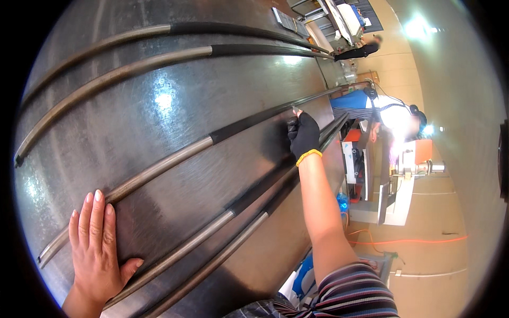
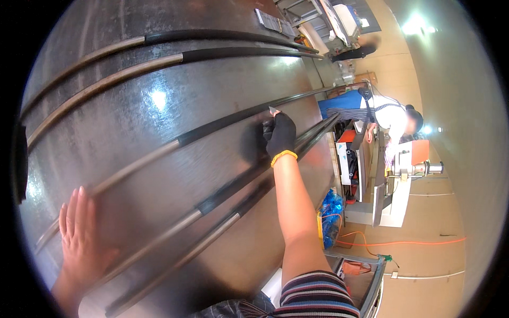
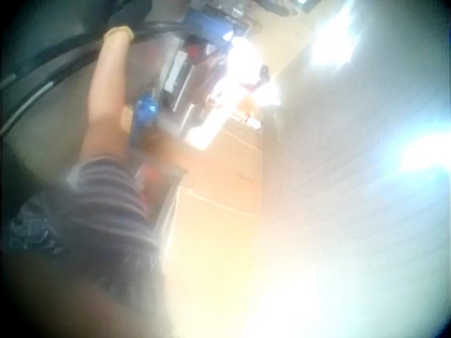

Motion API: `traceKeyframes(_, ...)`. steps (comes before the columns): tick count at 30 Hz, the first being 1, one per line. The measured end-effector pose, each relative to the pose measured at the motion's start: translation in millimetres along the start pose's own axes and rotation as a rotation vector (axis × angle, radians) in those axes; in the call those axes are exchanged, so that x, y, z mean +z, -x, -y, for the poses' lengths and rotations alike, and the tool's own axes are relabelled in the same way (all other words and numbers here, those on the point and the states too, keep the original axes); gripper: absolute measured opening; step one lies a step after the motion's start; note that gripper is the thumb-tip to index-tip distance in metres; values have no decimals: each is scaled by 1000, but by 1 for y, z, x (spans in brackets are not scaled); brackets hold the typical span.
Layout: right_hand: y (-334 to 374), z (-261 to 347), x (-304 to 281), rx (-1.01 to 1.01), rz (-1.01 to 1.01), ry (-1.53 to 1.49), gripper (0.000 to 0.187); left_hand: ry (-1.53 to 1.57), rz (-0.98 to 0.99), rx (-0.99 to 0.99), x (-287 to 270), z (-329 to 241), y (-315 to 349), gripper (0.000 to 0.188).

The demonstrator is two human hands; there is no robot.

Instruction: The person wipes several long metal rods on a workbench with a cloth, then applies a dark coating to them using a brush. The rods are arranged in parallel and handled one at a time.

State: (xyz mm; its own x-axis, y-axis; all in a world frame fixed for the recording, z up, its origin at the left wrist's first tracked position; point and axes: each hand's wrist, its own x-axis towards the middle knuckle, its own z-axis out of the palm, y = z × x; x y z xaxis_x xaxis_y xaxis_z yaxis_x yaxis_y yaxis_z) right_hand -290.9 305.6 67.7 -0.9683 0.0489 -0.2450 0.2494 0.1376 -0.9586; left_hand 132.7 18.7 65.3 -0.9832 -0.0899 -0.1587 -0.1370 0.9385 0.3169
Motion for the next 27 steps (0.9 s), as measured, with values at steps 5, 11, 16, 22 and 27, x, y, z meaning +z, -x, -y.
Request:
traceKeyframes(5,-3,-2,-1,-10,-19,19,11,-11,20,-7,1,0,0,88)
traceKeyframes(11,-18,-7,-8,18,-27,-26,9,-37,25,-1,1,1,-1,84)
traceKeyframes(16,-19,-2,-12,28,6,5,9,-38,42,-13,-2,1,-1,84)
traceKeyframes(22,8,3,16,36,-17,-30,7,-26,39,-18,-6,3,-1,84)
traceKeyframes(27,21,1,16,-10,65,19,10,-22,33,-17,-5,3,-2,84)
